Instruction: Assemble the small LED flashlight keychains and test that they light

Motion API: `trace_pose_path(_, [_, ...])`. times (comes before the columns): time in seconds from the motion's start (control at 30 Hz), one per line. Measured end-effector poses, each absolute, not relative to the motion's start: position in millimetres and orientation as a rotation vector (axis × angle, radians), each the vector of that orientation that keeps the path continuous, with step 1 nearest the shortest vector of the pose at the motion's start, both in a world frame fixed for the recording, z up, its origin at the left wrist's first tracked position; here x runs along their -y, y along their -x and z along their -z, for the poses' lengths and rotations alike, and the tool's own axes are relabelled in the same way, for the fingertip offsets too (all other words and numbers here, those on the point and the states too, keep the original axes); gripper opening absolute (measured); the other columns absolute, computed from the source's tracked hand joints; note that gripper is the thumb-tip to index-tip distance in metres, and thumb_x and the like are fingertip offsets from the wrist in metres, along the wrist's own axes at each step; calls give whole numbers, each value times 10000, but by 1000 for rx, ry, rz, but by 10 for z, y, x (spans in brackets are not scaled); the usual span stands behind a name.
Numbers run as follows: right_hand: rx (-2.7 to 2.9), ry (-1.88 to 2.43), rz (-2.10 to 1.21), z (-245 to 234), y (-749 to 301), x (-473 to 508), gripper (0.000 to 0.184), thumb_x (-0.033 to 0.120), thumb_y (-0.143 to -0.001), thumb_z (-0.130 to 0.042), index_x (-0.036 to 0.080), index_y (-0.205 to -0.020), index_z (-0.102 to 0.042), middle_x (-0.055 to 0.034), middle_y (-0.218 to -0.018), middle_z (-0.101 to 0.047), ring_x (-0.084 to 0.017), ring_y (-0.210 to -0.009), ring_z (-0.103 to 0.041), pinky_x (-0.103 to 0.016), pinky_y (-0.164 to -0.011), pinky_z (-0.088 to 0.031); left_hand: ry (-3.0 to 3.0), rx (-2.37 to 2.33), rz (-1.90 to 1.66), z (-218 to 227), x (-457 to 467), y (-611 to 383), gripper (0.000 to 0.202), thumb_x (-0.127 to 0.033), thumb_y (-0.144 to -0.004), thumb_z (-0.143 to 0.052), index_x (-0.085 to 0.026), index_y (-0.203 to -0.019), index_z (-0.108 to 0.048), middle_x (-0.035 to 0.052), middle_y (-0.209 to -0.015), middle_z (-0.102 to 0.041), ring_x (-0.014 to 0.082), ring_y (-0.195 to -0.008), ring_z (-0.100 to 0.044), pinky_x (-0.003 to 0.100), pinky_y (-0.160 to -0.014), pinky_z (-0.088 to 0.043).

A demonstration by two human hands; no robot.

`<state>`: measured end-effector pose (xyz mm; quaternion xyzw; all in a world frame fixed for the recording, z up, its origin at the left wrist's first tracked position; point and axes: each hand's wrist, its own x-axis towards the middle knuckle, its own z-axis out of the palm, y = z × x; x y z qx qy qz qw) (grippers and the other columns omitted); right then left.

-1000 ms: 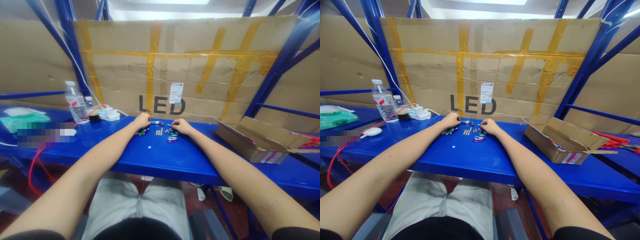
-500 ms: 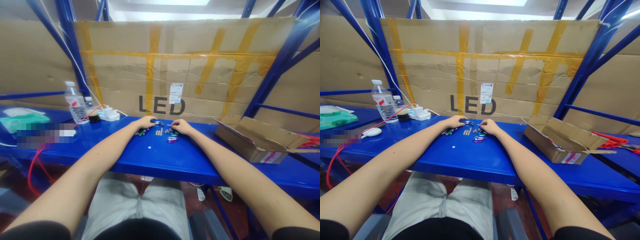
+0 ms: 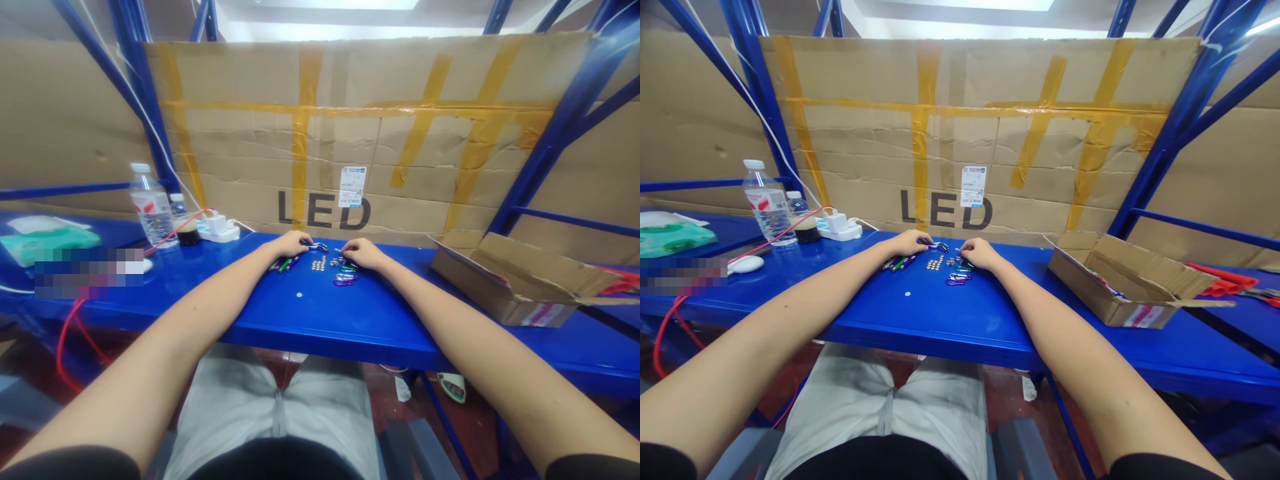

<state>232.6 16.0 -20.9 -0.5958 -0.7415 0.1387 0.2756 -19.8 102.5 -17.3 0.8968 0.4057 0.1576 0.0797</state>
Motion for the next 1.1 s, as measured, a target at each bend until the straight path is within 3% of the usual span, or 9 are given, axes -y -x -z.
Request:
trace_pose_path(0.3, [2004, 1624, -375, 211, -2330, -162, 207, 123, -896, -586, 125, -1003, -763, -93, -1059, -777, -196, -936, -711, -250, -827, -519, -2618, -1184, -607, 226, -1134, 229, 263, -237, -808, -661, -189, -1060, -720, 66, -1142, -736, 229, -1104, -657, 339, -999, -492])
trace_pose_path(0.67, [1995, 1617, -385, 200, -2332, -155, 192, 124, -898, -596, 127, -996, -762, -97, -1075, -774, -199, -960, -712, -261, -860, -522, -2541, -1158, -649, 225, -1118, 231, 327, -217, -775, -665, -171, -1097, -695, 76, -1188, -724, 214, -1117, -653, 336, -1022, -488])
trace_pose_path(0.8, [1992, 1609, -384, 189, -2325, -135, 193, 121, -895, -596, 130, -989, -765, -98, -1085, -774, -200, -979, -713, -261, -880, -521, -2570, -1164, -650, 89, -1046, 296, 342, -231, -773, -628, -164, -1100, -703, 86, -1151, -735, 213, -1054, -670, 312, -941, -515])
trace_pose_path(0.97, [2002, 1601, -383, 204, -2345, -148, 203, 122, -886, -603, 133, -1005, -767, -101, -1088, -773, -197, -977, -715, -259, -880, -524, -2682, -1046, -228, -285, -784, 417, 316, -253, -706, -657, -210, -1004, -750, 43, -1010, -766, 195, -897, -687, 249, -770, -510])
trace_pose_path(1.1, [2003, 1584, -404, 228, -2369, -172, 213, 135, -884, -597, 129, -1016, -765, -100, -1061, -776, -193, -951, -716, -264, -879, -529, -2656, -1092, 132, -476, -543, 391, 631, -406, -595, -802, -270, -1203, -698, 26, -1102, -755, 212, -913, -686, 261, -809, -512])
